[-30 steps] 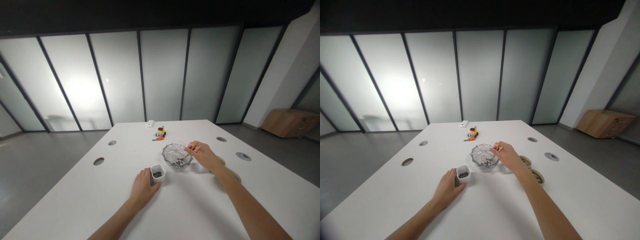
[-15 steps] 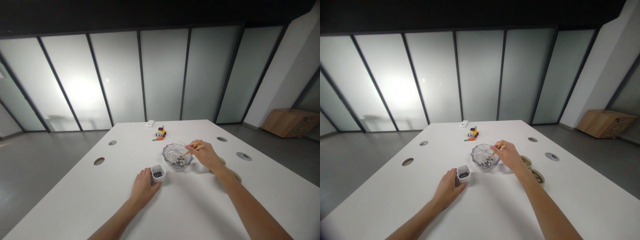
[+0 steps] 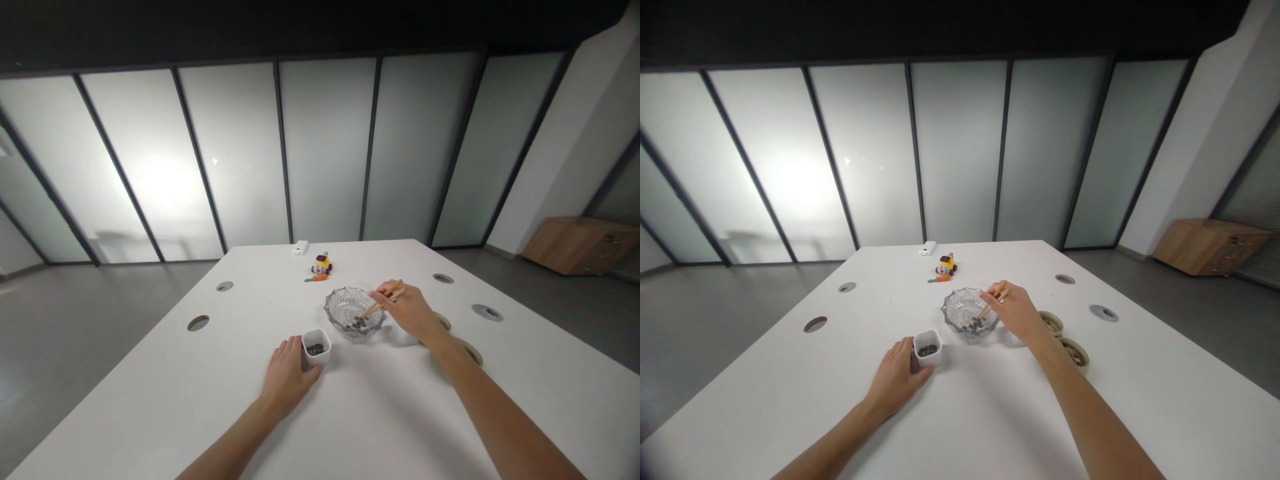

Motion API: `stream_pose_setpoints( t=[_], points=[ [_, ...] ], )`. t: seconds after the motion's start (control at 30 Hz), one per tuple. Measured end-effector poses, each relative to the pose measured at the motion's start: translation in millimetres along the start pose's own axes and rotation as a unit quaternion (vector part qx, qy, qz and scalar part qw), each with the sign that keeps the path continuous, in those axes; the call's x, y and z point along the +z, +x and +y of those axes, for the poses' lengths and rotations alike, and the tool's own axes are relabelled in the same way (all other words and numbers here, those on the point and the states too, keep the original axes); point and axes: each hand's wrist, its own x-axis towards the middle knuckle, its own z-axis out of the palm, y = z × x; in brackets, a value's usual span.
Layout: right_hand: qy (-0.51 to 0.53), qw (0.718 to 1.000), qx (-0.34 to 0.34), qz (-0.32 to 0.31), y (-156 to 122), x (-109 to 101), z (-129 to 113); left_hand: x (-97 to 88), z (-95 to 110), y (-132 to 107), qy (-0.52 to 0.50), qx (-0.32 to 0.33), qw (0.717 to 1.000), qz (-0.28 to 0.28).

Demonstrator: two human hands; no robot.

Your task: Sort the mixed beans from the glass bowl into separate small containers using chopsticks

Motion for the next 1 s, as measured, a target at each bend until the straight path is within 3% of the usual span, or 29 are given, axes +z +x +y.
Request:
stream_pose_setpoints(
  t=[0.4,0.73,1.0],
  points=[
    [-0.005,0.999,-0.002,-0.031,-0.8,1.5,4.0,2.2,-1.8,0.6,-0.003,0.003,1.0,0.008],
    [-0.014,1.0,-0.006,-0.004,-1.2,3.2,3.2,2.7,-2.0,0.5,-0.002,0.001,1.0,0.006],
    [-0.01,0.999,0.002,-0.038,-1.2,1.9,0.0,0.7,0.3,0.5,0.002,0.002,1.0,0.004]
  ],
)
